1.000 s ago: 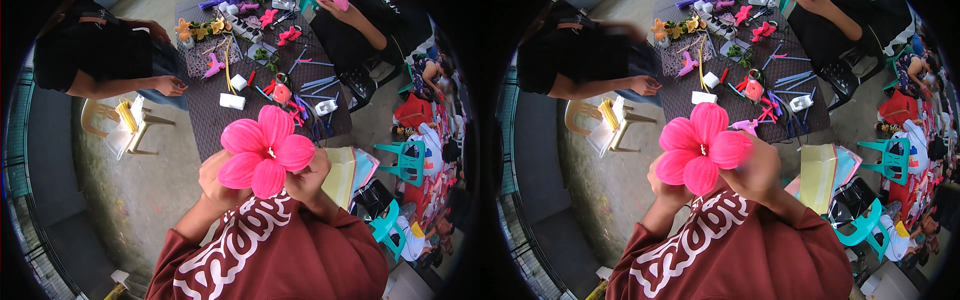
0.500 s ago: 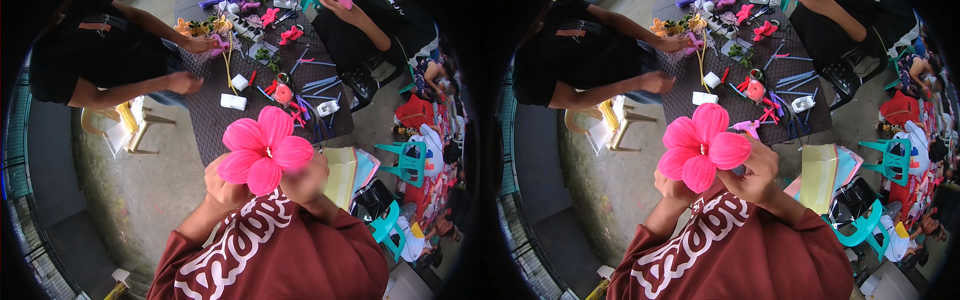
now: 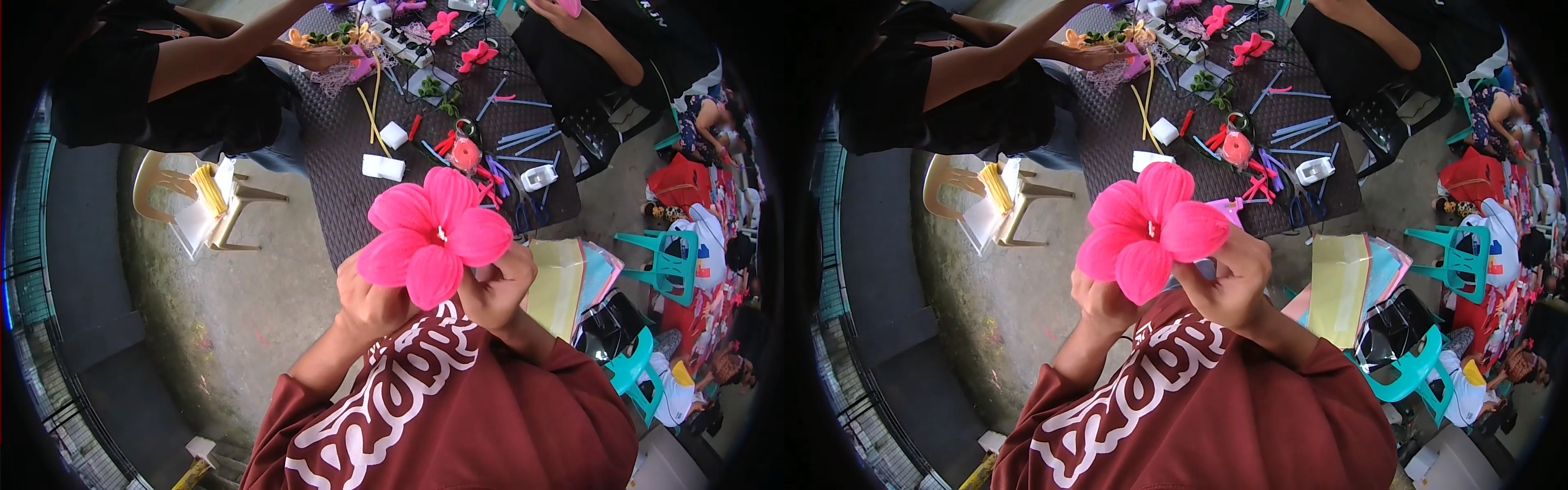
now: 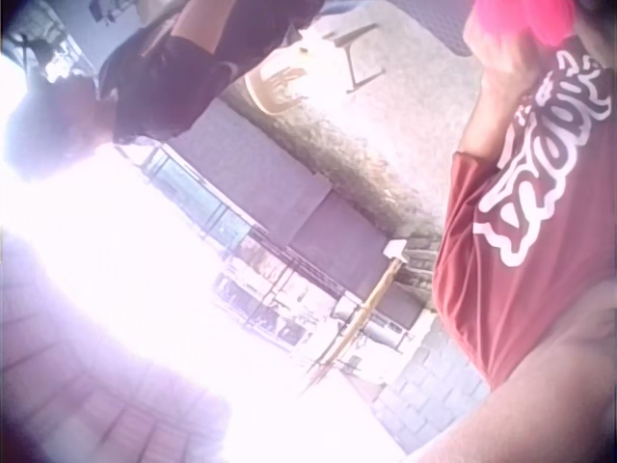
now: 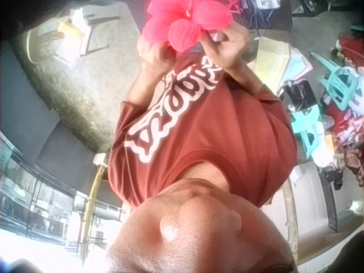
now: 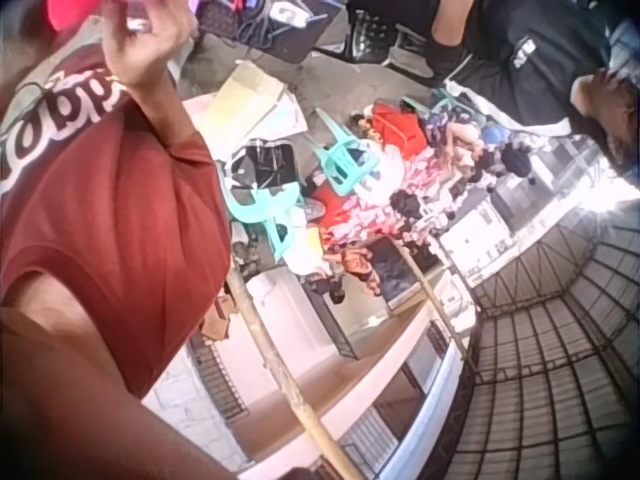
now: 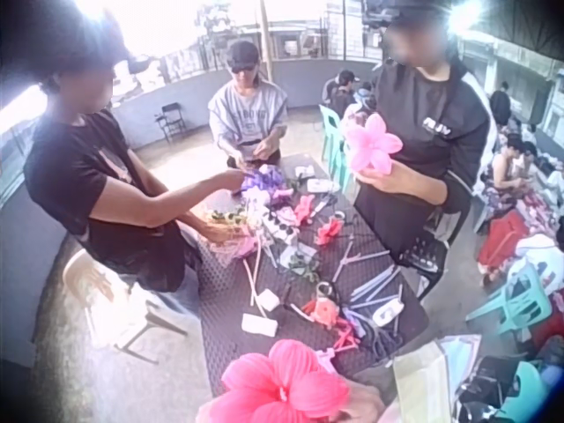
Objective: The person assembles pink petals into a flower shape using a glue gun to secure them.
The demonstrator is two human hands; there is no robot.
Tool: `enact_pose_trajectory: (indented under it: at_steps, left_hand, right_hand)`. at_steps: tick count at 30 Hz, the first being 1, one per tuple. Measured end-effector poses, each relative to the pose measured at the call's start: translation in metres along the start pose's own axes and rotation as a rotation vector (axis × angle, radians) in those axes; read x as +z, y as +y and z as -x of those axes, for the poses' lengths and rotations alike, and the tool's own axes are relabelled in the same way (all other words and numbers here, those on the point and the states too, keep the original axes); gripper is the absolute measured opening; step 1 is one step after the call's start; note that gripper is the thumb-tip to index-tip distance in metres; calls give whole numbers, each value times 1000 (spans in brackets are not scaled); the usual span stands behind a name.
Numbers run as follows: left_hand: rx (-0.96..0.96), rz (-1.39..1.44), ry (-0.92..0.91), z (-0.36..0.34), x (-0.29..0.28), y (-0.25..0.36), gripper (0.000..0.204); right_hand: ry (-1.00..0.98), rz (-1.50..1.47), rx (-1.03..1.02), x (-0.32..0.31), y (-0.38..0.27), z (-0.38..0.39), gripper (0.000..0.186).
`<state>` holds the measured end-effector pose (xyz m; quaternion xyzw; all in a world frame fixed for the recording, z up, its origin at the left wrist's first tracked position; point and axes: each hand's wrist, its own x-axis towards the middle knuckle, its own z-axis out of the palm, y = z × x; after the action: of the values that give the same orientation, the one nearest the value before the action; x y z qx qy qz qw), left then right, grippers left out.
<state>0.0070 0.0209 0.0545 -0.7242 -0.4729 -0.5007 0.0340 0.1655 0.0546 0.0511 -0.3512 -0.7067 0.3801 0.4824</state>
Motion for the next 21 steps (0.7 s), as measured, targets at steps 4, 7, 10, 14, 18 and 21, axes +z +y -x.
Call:
enact_pose_trajectory:
  at_steps: [4, 7, 10, 14, 18, 21]
  left_hand:
    - [-145, -14, -10, 9, 4, -9, 26]
    - [-261, 12, 39, 12, 6, -12, 23]
    - [-371, 44, 94, 9, 10, -15, 20]
    - [-464, 67, 159, 10, 18, -20, 18]
    - [-606, 240, 300, 20, 27, -29, 13]
    - [-715, 389, 339, 12, 25, -26, 11]
  right_hand:
    - [10, -55, 32, 10, -3, -12, 18]
    - [-23, -55, 99, 16, -6, -15, 17]
    - [-44, -103, 125, 23, -2, -14, 19]
    - [-37, -81, 52, 29, 0, -17, 22]
    - [-30, 17, -37, 33, -1, -17, 24]
    - [-21, 74, -55, 30, 2, -17, 25]
